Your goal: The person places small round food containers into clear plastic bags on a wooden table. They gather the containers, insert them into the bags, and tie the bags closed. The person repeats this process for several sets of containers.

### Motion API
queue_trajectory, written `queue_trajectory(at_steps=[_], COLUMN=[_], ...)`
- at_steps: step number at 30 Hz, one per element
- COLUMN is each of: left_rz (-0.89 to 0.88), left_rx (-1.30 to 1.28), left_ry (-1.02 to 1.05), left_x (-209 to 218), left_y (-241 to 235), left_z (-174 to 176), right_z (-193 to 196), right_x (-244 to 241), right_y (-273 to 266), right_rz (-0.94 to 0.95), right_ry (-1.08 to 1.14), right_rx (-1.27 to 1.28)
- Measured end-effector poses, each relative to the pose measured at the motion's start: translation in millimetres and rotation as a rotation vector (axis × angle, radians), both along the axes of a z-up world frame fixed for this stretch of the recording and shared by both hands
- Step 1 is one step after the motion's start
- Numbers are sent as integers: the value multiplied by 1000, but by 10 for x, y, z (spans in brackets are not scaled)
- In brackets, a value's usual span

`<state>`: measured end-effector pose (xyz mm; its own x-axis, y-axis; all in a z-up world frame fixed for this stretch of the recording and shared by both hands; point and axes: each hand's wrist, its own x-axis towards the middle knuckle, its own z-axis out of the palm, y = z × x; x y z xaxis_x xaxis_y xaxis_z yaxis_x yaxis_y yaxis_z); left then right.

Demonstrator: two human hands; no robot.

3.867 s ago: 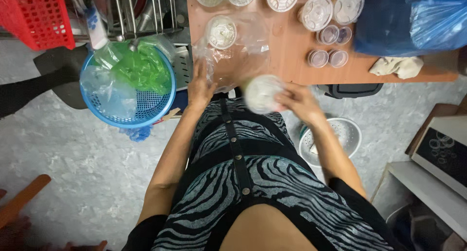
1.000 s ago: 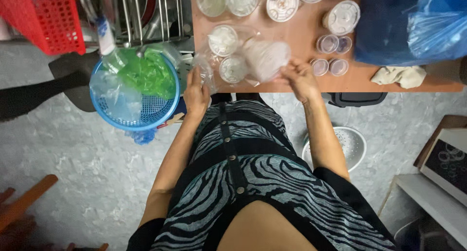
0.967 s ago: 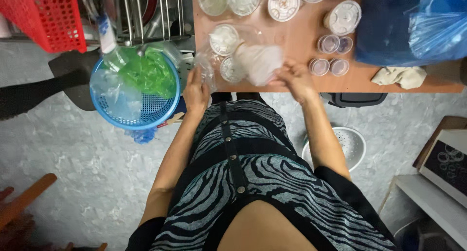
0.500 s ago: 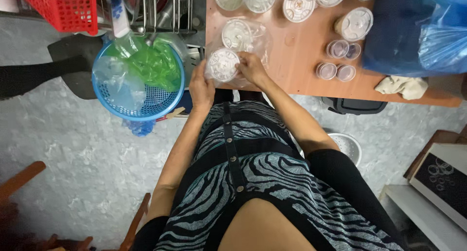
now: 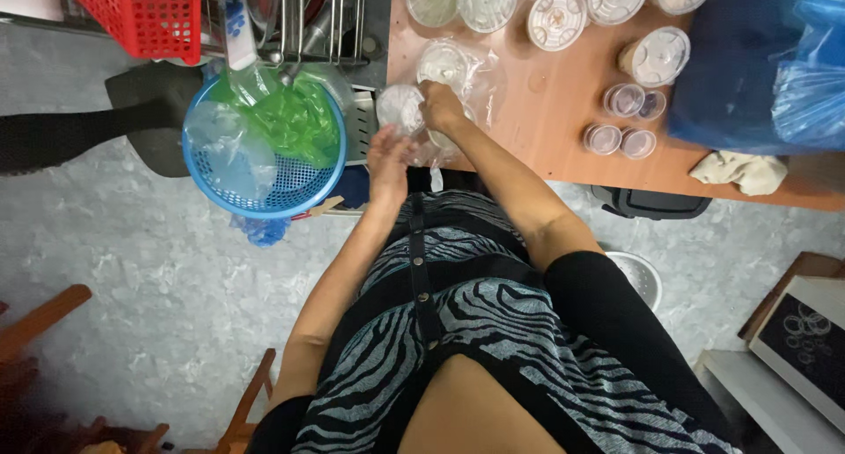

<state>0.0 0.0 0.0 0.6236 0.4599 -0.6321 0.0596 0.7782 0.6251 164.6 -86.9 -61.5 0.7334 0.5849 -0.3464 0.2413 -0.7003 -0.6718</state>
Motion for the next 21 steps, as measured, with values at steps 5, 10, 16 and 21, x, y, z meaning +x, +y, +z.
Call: queue_trajectory(at_steps=[5,10,16,21], left_rz=[-152,-221,-212,-178], left_rx=[166,193,146,128], left_ry=[-76,-50,-58,-79], left_x=[23,29,14,-53], left_y=[-10,63,87,223], left_z=[234,477,515,336], right_z=[-394,-427,-40,378], right_x=[-75,-101,-157,-193], right_y=[208,379,363,175], right_rz=[89,209,237,194], right_ry=[-18,-109,-163,-187], right_rx=[-225,-410,-412,-308])
